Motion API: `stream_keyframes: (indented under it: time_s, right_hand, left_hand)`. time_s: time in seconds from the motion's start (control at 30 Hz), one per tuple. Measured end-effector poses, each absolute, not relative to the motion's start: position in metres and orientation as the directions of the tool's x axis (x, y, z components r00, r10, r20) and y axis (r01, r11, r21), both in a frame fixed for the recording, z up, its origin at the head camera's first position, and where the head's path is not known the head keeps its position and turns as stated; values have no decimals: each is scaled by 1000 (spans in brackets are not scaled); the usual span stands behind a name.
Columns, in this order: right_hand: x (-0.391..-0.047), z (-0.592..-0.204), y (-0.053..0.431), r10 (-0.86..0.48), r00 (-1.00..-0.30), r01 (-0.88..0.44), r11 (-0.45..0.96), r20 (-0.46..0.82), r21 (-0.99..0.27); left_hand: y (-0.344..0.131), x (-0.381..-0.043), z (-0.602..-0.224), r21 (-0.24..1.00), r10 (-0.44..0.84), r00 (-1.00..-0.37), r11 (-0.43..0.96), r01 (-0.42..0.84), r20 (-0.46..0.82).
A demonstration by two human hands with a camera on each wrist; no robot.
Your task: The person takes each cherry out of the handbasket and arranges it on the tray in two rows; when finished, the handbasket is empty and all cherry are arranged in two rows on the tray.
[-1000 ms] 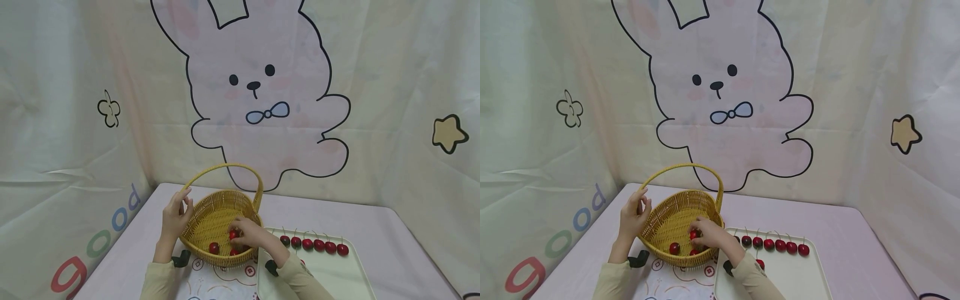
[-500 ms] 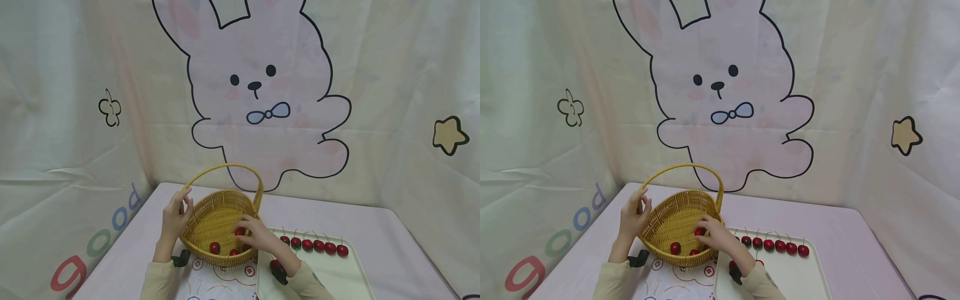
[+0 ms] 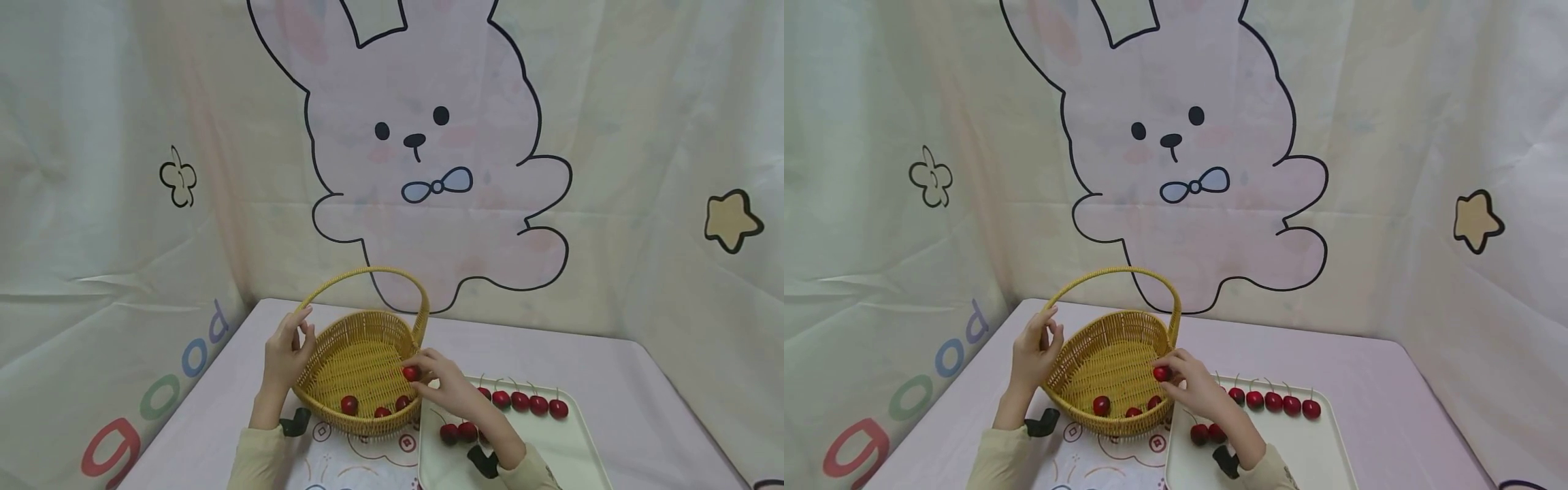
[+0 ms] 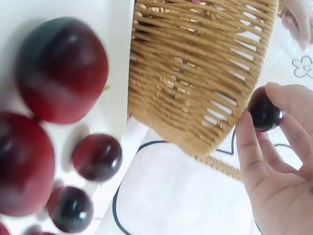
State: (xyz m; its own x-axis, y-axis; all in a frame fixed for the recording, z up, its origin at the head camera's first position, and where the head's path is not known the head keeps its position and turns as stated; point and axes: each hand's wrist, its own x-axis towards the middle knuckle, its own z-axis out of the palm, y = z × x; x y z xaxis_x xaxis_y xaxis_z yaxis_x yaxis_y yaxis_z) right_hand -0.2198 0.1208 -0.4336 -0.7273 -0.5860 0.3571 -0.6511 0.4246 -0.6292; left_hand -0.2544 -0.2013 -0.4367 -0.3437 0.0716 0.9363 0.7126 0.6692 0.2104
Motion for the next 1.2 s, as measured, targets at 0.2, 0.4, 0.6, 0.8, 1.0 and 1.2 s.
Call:
stream_keyframes:
  time_s: [0.2, 0.4, 0.6, 0.8, 1.0, 1.2]
  right_hand:
    - [-213, -431, 138, -537, -754, -634, 442, 379, -634]
    - [-207, -431, 154, -498, -788, -597, 474, 362, -647]
    - [-199, -434, 170, -467, -814, -567, 508, 346, -648]
    - [-191, -437, 186, -422, -843, -532, 566, 333, -629]
    - [-184, -439, 202, -387, -855, -519, 617, 346, -592]
    - [-179, -445, 217, -344, -886, -464, 677, 312, -571]
  left_hand:
    - [-202, -254, -437, 218, 68, -354, 674, 705, 933]
    - [-202, -254, -437, 213, 70, -347, 670, 711, 935]
    - [-202, -253, -436, 214, 75, -355, 675, 706, 932]
    - [-202, -253, -436, 219, 76, -360, 672, 707, 930]
    - [-202, -253, -436, 222, 75, -362, 670, 709, 929]
    - [-202, -254, -437, 224, 74, -363, 669, 709, 929]
